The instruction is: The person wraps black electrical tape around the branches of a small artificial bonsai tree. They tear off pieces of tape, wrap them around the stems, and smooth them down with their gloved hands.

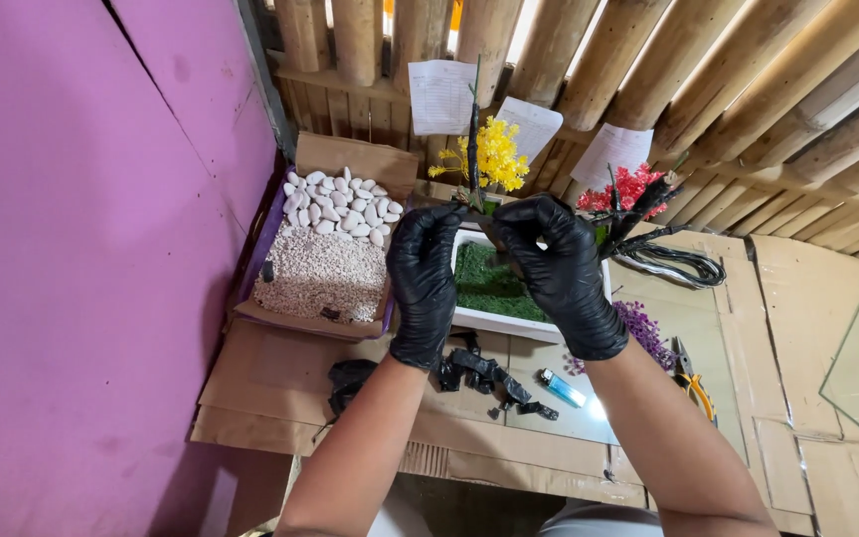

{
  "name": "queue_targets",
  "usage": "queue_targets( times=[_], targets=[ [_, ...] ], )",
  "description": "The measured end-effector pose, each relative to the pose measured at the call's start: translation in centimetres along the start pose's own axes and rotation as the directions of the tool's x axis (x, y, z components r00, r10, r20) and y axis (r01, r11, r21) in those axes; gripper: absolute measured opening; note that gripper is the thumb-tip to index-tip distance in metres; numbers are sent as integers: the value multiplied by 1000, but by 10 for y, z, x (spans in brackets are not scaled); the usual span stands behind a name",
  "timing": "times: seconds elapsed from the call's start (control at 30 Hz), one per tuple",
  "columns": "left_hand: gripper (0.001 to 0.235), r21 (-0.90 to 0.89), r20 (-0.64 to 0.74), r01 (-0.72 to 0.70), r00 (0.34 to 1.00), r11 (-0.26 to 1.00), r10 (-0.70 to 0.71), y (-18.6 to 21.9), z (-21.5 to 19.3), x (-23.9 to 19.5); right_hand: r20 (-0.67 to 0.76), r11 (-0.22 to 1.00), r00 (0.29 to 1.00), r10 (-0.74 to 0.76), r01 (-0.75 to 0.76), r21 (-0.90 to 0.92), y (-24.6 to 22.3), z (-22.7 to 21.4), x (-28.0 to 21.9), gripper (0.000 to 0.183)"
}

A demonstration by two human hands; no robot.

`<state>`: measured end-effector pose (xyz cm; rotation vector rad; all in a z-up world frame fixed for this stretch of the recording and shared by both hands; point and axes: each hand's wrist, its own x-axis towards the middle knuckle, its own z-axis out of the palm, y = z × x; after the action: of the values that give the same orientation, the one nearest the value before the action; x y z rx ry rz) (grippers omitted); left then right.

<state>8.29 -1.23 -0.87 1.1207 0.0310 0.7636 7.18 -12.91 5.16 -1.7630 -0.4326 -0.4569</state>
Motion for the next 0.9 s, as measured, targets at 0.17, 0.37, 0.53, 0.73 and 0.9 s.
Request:
queue_targets(
  times=[0.17, 0.37, 0.53, 0.73, 0.9],
  targets=[
    [13, 49, -55, -82, 995, 995, 84, -20, -5, -1, -7, 996, 998, -67, 66, -59, 13, -7, 6, 8],
    [13, 71, -94, -103, 990, 992, 109, -16, -4, -1, -1, 983, 989, -151, 150, -107, 8, -1, 2, 11],
    [12, 36, -105, -134, 985, 990, 137, 17, -5, -3, 44, 951, 970, -241, 244, -191, -14, 0, -3, 9],
    [11, 27, -72, -187, 980, 982, 188, 46, -1, 2, 29, 924, 947, -319, 318, -210, -34, 0, -4, 6],
    [8, 39, -39, -191, 981, 981, 192, 22, -5, 1, 18, 908, 948, -316, 308, -284, -27, 2, -9, 7]
  ],
)
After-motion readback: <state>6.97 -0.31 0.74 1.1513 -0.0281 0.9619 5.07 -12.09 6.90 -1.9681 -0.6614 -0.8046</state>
